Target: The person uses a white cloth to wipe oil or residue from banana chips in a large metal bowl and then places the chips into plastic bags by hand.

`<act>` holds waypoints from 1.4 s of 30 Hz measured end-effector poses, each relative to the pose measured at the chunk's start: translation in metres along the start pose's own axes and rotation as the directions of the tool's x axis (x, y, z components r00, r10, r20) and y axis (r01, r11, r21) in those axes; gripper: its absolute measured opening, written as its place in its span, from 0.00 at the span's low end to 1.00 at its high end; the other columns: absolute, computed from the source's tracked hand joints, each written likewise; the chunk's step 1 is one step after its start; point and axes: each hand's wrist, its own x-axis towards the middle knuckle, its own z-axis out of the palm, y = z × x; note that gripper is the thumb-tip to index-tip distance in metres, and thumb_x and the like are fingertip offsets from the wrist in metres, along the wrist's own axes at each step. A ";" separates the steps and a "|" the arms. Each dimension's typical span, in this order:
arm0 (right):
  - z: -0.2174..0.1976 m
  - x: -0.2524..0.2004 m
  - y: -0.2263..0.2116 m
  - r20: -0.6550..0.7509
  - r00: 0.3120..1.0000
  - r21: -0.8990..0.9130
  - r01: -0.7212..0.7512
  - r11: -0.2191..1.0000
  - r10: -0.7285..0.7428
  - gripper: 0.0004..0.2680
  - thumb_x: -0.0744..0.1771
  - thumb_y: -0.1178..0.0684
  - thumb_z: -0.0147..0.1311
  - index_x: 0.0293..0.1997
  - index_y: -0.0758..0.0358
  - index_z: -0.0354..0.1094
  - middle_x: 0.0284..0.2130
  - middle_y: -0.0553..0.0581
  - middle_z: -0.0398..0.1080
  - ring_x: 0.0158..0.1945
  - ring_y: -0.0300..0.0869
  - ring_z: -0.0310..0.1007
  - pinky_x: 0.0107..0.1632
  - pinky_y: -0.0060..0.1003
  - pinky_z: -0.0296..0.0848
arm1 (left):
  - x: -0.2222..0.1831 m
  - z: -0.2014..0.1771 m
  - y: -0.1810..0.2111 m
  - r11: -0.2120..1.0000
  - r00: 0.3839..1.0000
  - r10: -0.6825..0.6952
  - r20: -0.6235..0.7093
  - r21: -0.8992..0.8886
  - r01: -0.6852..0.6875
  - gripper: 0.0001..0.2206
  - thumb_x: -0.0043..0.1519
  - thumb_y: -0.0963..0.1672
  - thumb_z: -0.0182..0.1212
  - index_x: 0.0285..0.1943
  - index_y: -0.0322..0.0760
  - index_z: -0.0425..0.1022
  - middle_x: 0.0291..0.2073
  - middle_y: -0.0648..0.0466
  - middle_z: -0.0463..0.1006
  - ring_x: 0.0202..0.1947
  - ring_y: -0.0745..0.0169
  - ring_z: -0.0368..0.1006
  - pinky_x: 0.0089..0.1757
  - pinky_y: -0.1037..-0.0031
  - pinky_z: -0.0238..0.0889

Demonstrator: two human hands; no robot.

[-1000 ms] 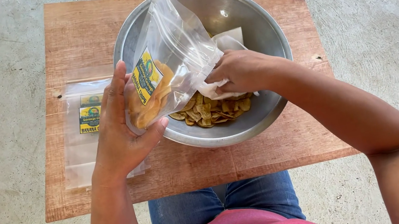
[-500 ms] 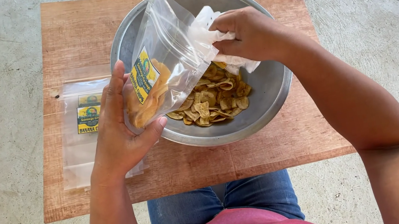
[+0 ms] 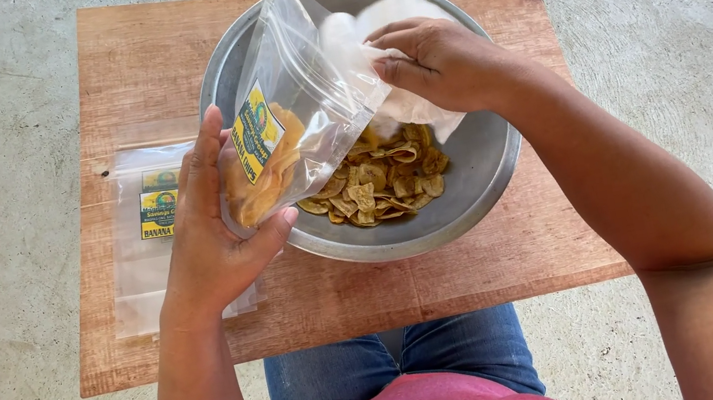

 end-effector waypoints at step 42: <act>0.043 0.013 -0.008 0.102 0.971 -0.262 0.236 0.936 -0.217 0.08 0.59 0.51 0.66 0.39 0.54 0.82 0.61 0.60 0.67 0.69 0.56 0.53 0.68 0.63 0.40 | 0.005 -0.020 -0.009 0.923 0.996 0.075 -0.037 0.382 -0.055 0.50 0.48 0.44 0.75 0.81 0.45 0.46 0.65 0.39 0.69 0.63 0.42 0.67 0.59 0.53 0.64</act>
